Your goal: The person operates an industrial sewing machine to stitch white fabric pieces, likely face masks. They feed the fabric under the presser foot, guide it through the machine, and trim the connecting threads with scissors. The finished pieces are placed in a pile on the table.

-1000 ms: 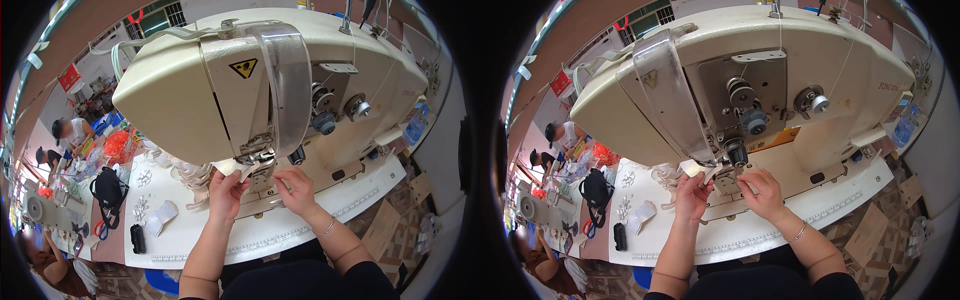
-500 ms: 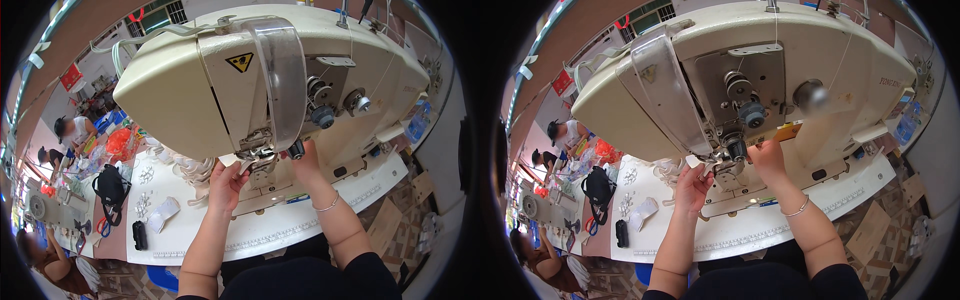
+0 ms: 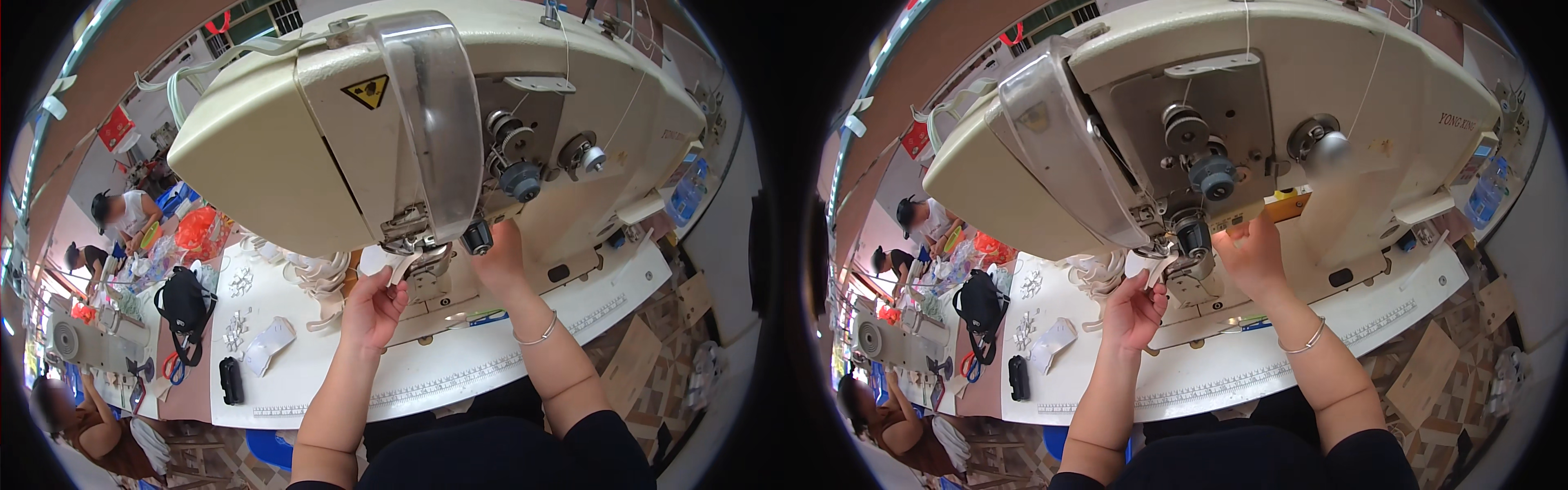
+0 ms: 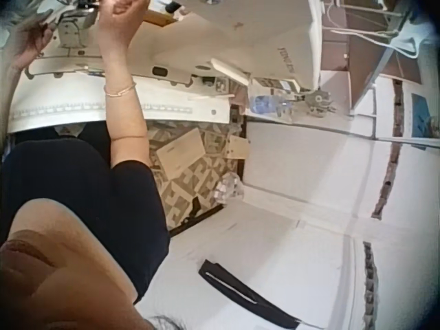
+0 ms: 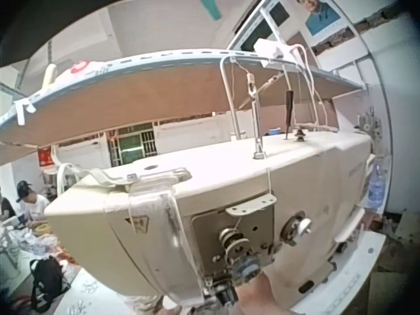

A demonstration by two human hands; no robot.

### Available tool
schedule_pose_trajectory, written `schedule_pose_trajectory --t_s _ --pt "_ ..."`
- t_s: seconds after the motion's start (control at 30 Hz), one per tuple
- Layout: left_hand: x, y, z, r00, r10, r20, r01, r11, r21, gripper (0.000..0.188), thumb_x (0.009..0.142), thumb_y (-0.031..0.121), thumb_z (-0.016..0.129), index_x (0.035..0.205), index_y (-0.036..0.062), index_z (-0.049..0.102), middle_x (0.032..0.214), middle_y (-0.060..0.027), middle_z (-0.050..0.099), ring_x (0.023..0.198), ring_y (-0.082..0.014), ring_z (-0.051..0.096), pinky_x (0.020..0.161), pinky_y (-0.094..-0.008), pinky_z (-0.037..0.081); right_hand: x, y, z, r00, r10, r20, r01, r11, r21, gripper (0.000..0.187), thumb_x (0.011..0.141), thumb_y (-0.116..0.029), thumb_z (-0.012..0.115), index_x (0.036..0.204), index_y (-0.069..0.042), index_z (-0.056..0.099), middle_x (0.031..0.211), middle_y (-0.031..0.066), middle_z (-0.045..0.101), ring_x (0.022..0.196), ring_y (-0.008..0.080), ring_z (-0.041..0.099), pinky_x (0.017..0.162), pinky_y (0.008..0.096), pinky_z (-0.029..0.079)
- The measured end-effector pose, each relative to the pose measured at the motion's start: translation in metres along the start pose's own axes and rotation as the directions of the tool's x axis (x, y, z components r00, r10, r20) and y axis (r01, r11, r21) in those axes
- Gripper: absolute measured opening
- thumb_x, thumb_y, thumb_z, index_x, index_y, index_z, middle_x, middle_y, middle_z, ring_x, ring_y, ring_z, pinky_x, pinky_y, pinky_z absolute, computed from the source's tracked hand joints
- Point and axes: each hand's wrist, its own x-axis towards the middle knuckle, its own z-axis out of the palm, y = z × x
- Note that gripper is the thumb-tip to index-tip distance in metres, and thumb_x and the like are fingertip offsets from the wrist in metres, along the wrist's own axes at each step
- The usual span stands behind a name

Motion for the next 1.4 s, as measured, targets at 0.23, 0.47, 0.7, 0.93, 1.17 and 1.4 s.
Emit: schedule_pose_trajectory --t_s 0.23,0.47,0.7,0.93,1.17,1.4 --pt "0.000 0.001 -0.002 0.998 0.047 -0.046 -0.042 0.994 0.103 0.012 0.083 0.010 0.059 0.090 0.0006 0.055 0.079 -0.0100 0.061 0.068 -0.0190 0.060 0.057 -0.0240 0.053 0.035 0.008 0.012 0.862 -0.483 -0.151 0.493 0.869 0.035 0.024 0.063 -0.004 0.066 0.086 -0.001 0.061 0.077 0.0108 0.064 0.072 0.0255 0.063 0.067 0.0308 0.048" --pt "-0.006 0.003 0.003 0.998 0.039 -0.053 -0.029 0.982 0.185 0.012 0.086 0.012 0.056 0.087 0.0000 0.057 0.080 -0.0097 0.061 0.072 -0.0194 0.058 0.061 -0.0255 0.051 0.055 0.025 0.018 0.856 -0.490 -0.168 0.513 0.843 0.158 0.034 0.057 -0.008 0.072 0.089 -0.002 0.062 0.078 0.0101 0.064 0.076 0.0291 0.061 0.069 0.0330 0.047" --pt "-0.009 0.004 0.004 0.997 0.048 -0.067 -0.034 0.979 0.200 0.015 0.087 0.013 0.053 0.086 -0.0012 0.057 0.079 -0.0087 0.061 0.072 -0.0182 0.056 0.063 -0.0252 0.050 0.054 0.022 0.009 0.835 -0.529 -0.152 0.541 0.840 0.048 0.007 0.066 0.005 0.054 0.070 0.000 0.051 0.063 0.0134 0.053 0.063 0.0305 0.054 0.059 0.0377 0.043" --pt "-0.010 0.005 0.008 0.998 0.047 -0.049 -0.036 0.977 0.212 0.014 0.088 0.013 0.052 0.086 -0.0003 0.058 0.078 -0.0082 0.062 0.073 -0.0192 0.058 0.062 -0.0264 0.050 0.060 0.031 0.011 0.841 -0.518 -0.159 0.539 0.826 0.162 0.005 0.068 0.003 0.056 0.069 -0.001 0.054 0.060 0.0129 0.054 0.062 0.0278 0.055 0.056 0.0342 0.045" --pt "-0.007 0.001 0.006 0.998 0.028 -0.054 -0.019 0.987 0.159 0.012 0.087 0.013 0.054 0.088 0.0009 0.055 0.081 -0.0101 0.060 0.073 -0.0216 0.057 0.062 -0.0268 0.050 0.041 0.028 0.026 0.896 -0.405 -0.184 0.432 0.891 0.142 0.016 0.061 0.004 0.057 0.077 0.002 0.058 0.075 0.0135 0.057 0.069 0.0297 0.057 0.064 0.0346 0.047" --pt "-0.011 0.004 0.008 0.998 0.052 -0.048 -0.041 0.978 0.206 0.014 0.087 0.013 0.053 0.088 0.0010 0.059 0.080 -0.0083 0.062 0.073 -0.0190 0.056 0.063 -0.0266 0.049 0.054 0.039 0.032 0.889 -0.458 -0.032 0.458 0.881 0.122 0.014 0.050 0.002 0.056 0.055 0.002 0.043 0.057 0.0197 0.047 0.064 0.0356 0.052 0.058 0.0398 0.043"
